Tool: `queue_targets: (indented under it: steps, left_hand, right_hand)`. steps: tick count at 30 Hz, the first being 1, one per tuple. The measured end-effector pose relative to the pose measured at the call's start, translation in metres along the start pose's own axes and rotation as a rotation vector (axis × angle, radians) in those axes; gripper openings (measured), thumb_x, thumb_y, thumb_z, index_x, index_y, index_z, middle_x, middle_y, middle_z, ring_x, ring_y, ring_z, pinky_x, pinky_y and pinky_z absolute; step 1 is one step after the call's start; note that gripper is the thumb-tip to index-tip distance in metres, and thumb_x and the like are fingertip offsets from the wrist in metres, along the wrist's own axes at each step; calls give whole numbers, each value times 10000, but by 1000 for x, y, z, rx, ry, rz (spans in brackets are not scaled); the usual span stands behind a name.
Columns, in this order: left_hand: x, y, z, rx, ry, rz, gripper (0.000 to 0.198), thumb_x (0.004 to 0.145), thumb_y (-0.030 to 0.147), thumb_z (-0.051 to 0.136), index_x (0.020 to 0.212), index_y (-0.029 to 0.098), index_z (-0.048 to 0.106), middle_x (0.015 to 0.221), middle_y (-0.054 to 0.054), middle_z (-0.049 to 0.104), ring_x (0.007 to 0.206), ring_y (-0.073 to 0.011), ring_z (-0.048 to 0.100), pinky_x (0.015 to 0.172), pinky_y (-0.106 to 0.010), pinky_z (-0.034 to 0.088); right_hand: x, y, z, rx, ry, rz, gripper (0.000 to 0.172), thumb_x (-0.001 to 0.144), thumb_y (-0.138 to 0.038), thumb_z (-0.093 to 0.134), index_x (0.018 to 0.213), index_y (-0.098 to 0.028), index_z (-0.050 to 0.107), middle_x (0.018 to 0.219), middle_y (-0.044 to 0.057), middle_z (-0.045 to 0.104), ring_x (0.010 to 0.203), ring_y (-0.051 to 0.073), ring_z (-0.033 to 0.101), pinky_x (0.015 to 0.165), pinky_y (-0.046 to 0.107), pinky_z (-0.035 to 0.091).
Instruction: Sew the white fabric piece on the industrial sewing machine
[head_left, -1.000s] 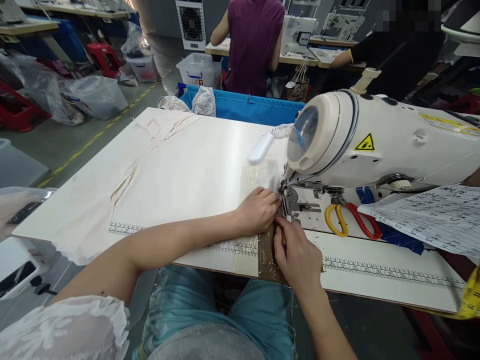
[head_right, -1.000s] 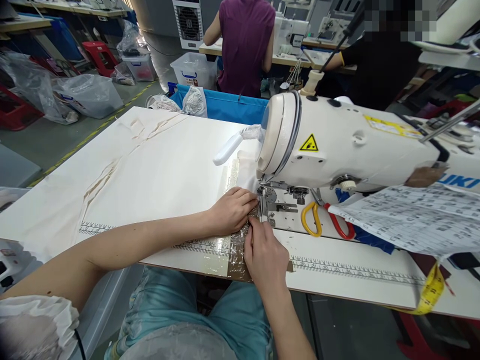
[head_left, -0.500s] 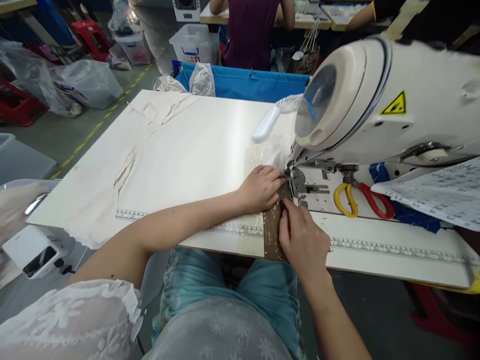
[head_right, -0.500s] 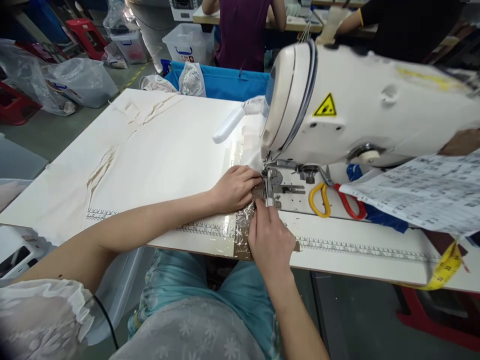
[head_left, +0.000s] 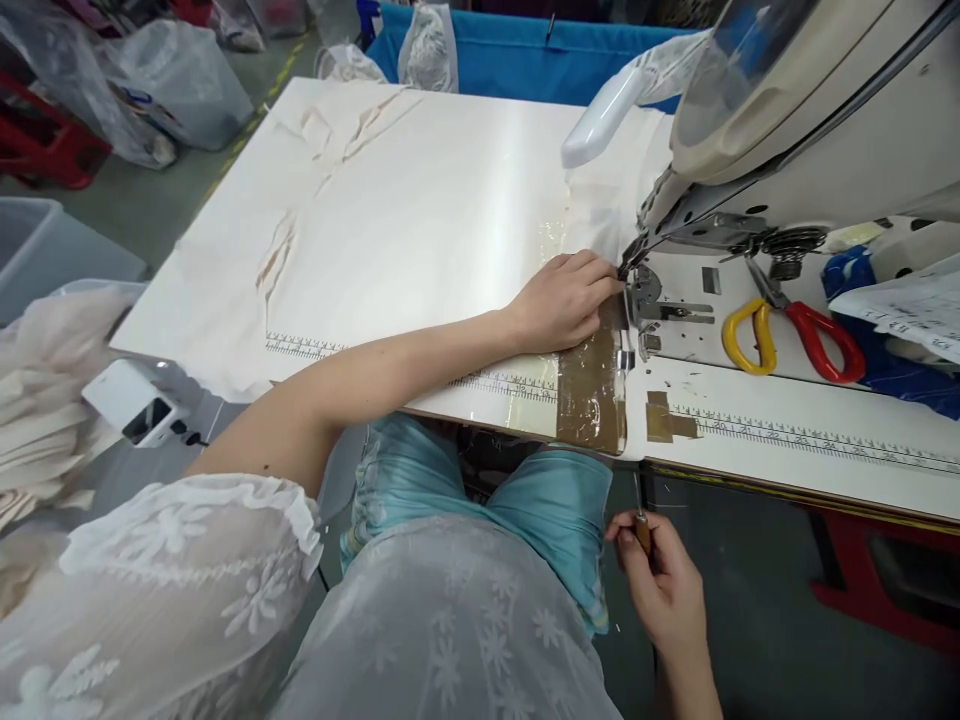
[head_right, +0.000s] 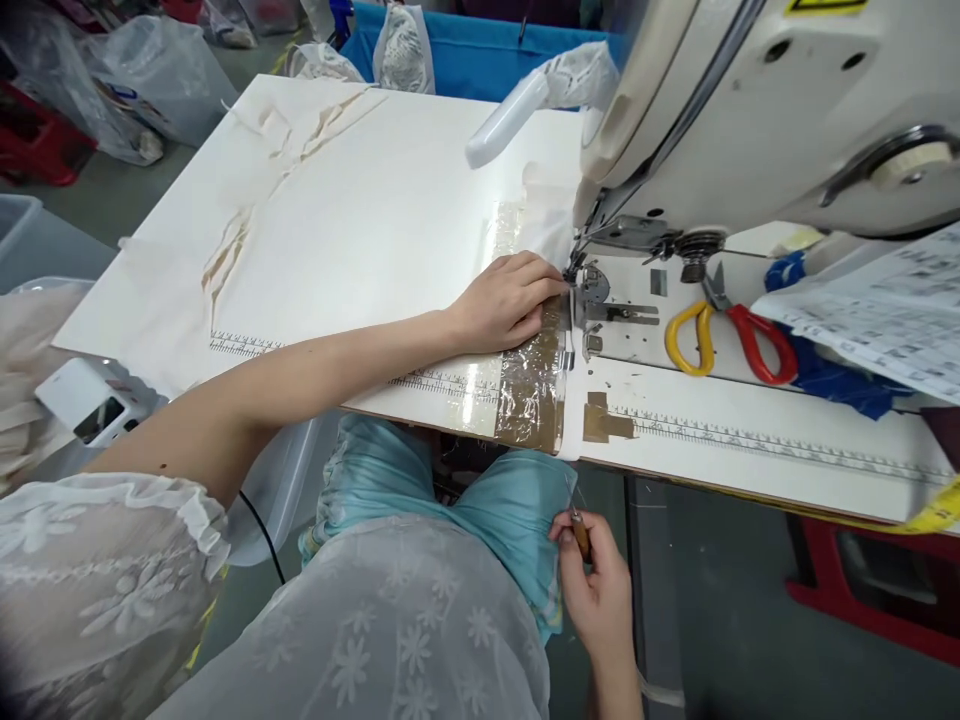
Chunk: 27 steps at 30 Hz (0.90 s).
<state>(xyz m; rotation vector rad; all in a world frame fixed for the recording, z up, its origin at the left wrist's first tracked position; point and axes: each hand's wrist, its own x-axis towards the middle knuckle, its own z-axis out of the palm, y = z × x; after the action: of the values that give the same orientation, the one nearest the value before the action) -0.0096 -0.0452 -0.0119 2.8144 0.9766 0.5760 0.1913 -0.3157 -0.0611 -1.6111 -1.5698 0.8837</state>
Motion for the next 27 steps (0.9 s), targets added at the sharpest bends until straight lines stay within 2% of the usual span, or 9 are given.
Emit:
queue_targets:
  steps: [4, 7, 13, 18, 24, 27]
  left_hand:
    - [-5, 3, 0, 1, -20, 6, 405, 912, 127, 372, 1268, 141, 566, 1271, -116, 573, 1213, -286, 480, 1020, -449, 427]
    - [-19, 9, -6, -7, -47, 32, 386, 930, 140, 372, 1264, 126, 564, 1285, -128, 564, 1231, -282, 476, 1041, -445, 422]
    - [-50, 14, -15, -26, -40, 12, 412, 939, 130, 341, 1302, 143, 538, 1323, -125, 566, 1224, -260, 504, 1071, -468, 408]
    - [-48, 13, -14, 17, -36, -28, 422, 916, 117, 351, 1294, 142, 537, 1323, -125, 561, 1211, -276, 508, 1062, -503, 406]
    - [-45, 9, -9, 14, 5, 12, 399, 908, 124, 357, 1261, 142, 541, 1282, -123, 568, 1166, -277, 518, 1041, -488, 416]
    - [-44, 6, -7, 6, 24, 29, 384, 908, 124, 360, 1244, 154, 542, 1260, -120, 568, 1143, -278, 527, 1030, -480, 420]
  right_hand:
    - [-3, 6, 15, -114, -112, 4, 224, 975, -358, 444, 904, -214, 600, 749, 32, 668, 654, 168, 646, 571, 248, 494]
    - [-1, 10, 22, -279, -193, -71, 220, 953, -336, 411, 936, -218, 595, 811, 36, 715, 605, 174, 655, 508, 254, 443]
    - [0, 30, 34, -430, -247, -165, 253, 961, -318, 368, 996, -210, 595, 870, 40, 743, 662, 219, 695, 528, 280, 427]
    - [-1, 51, 51, -437, -284, -146, 273, 945, -296, 356, 988, -201, 609, 890, 47, 753, 694, 231, 704, 538, 284, 422]
    - [5, 70, 66, -409, -238, -86, 291, 920, -275, 369, 992, -198, 640, 956, 50, 766, 630, 199, 684, 513, 271, 401]
    - [10, 77, 69, -391, -216, -67, 278, 907, -273, 387, 983, -204, 645, 991, 35, 767, 659, 195, 692, 533, 269, 414]
